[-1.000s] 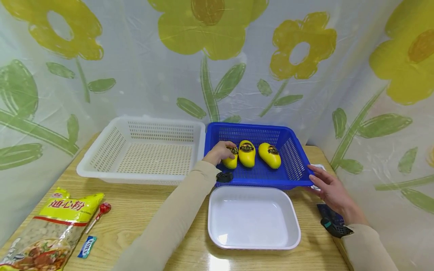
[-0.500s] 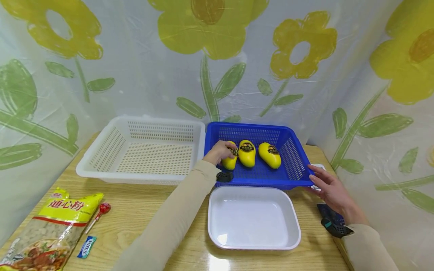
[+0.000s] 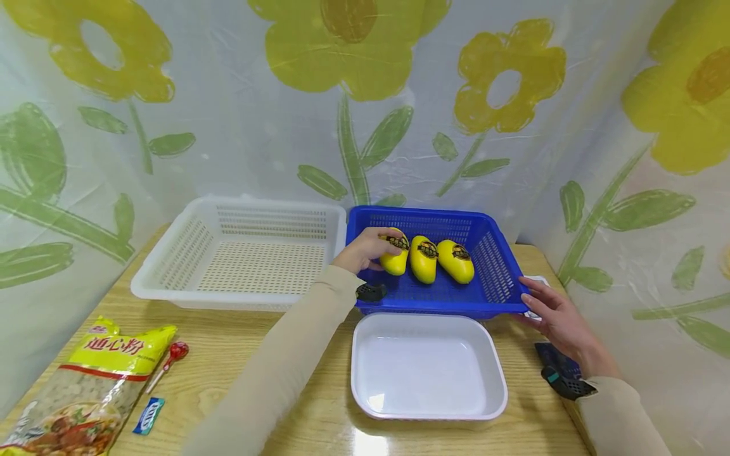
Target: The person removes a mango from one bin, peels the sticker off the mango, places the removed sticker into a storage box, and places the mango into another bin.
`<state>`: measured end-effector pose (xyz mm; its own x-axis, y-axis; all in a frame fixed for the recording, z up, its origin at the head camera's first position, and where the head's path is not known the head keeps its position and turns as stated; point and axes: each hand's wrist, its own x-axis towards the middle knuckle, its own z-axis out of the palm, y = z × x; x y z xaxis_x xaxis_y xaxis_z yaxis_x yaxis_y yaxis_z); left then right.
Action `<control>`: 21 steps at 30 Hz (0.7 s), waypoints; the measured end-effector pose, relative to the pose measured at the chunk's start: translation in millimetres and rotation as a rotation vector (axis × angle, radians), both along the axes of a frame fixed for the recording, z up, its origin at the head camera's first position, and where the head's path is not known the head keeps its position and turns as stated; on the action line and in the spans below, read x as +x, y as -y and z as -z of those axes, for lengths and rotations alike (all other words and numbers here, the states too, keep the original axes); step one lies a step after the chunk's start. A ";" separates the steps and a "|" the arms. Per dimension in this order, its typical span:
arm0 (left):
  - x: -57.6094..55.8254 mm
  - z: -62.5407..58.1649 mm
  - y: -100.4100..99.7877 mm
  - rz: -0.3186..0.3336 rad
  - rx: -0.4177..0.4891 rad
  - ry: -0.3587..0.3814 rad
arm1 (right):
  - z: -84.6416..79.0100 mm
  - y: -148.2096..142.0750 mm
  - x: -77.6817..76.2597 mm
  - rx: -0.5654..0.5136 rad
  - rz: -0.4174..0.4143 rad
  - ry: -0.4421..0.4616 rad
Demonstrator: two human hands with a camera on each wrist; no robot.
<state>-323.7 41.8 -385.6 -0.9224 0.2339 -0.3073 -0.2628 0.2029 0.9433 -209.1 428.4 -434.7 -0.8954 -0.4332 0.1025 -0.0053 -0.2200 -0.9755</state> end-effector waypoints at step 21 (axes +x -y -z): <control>70.4 -37.3 46.8 0.307 0.098 -0.126 | -1.7 1.1 0.2 -0.031 -0.011 0.020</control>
